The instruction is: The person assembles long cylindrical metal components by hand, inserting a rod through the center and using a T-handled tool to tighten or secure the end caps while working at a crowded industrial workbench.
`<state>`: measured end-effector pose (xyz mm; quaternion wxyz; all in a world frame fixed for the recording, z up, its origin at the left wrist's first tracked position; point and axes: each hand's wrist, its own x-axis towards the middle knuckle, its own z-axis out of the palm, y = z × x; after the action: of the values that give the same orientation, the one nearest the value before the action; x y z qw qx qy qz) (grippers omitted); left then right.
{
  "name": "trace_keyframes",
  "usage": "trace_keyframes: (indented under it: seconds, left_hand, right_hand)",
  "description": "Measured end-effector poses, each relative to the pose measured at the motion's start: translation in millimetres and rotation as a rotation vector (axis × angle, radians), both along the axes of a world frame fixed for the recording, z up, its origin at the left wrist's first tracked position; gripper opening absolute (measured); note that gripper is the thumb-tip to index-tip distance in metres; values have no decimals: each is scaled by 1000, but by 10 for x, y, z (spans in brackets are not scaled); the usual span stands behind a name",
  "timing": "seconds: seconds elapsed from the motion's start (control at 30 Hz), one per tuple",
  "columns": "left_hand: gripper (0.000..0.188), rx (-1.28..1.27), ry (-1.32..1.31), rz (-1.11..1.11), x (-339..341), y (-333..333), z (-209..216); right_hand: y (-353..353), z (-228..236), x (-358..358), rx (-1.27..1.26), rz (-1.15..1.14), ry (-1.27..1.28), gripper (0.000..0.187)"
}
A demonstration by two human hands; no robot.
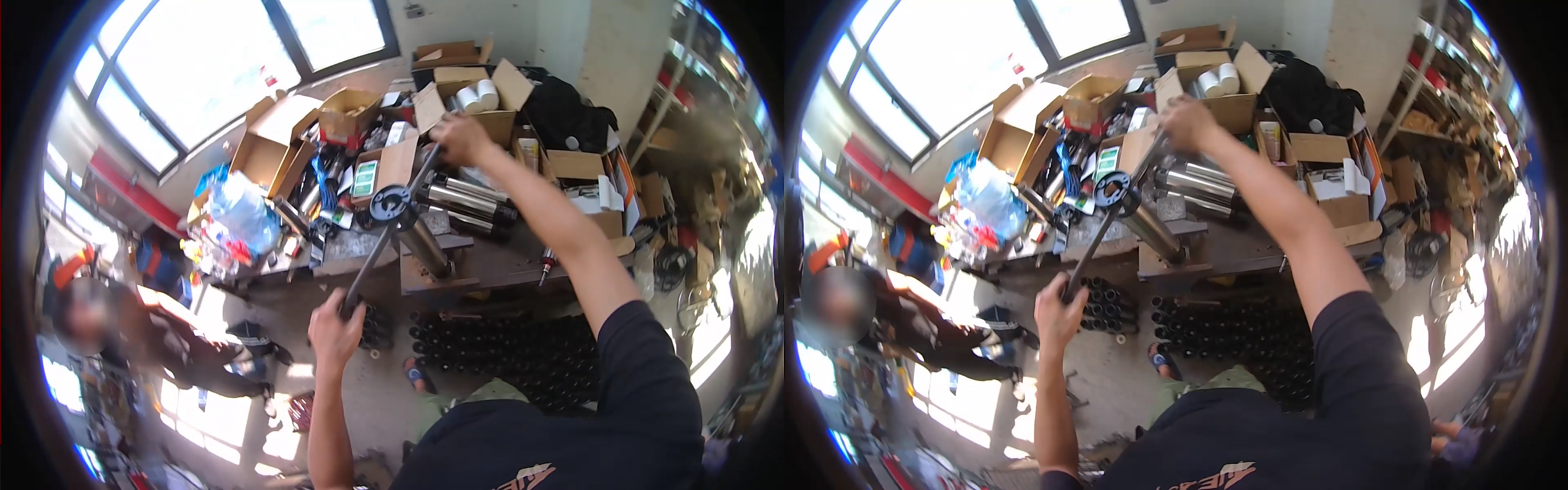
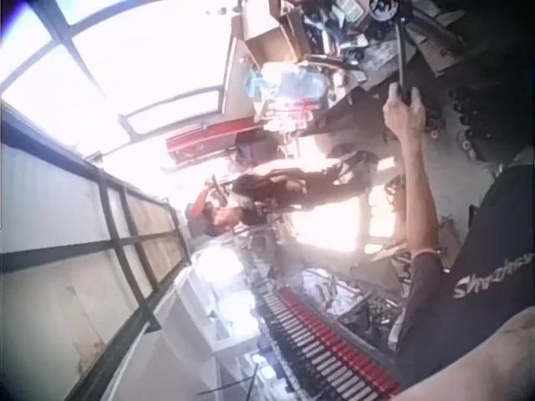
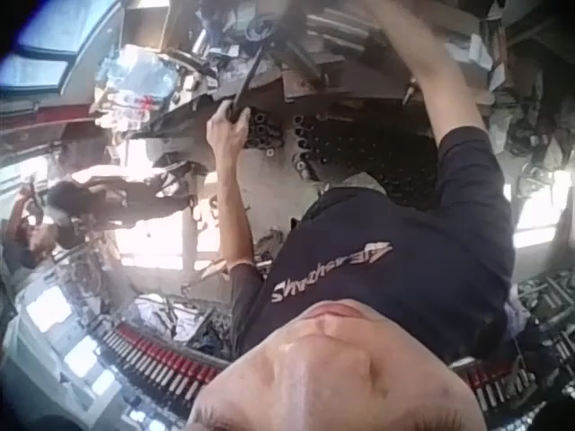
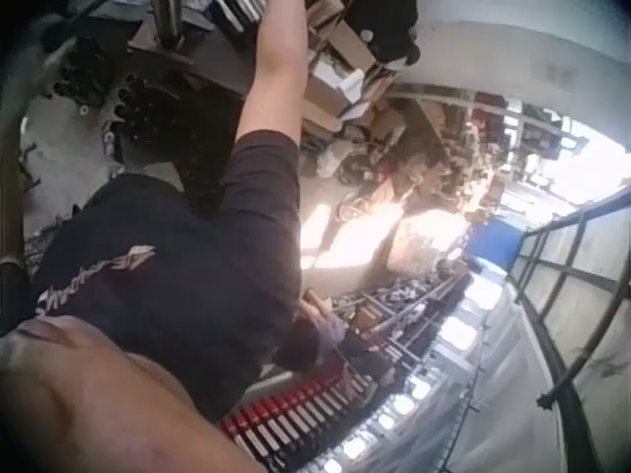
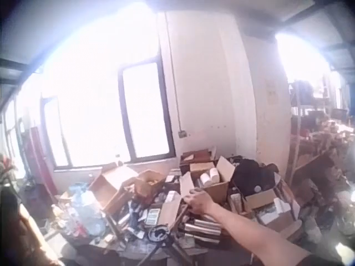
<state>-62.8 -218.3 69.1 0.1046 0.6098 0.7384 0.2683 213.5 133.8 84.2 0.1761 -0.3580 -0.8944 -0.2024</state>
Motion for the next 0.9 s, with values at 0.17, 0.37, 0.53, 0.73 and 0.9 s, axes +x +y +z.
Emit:
trace_keyframes:
  seconds: [0.17,0.37,0.53,0.73,0.9]
  left_hand:
    - [21,-233,419,335,371,1064,20]
    - [28,-133,586,214,382,1151,157]
    - [42,360,778,-26,-858,1592,-374]
    - [66,399,688,-151,-655,1928,-313]
    - [65,633,628,-238,-675,2012,-341]
  right_hand:
    - [999,-380,512,-92,-72,-136,31]
    - [1099,-951,1107,63,-147,-5,32]
    - [-1142,-666,1055,-186,-463,163,33]
    - [-1650,-257,1059,-151,-730,61,27]
    - [-1645,-266,1007,-212,-932,216,28]
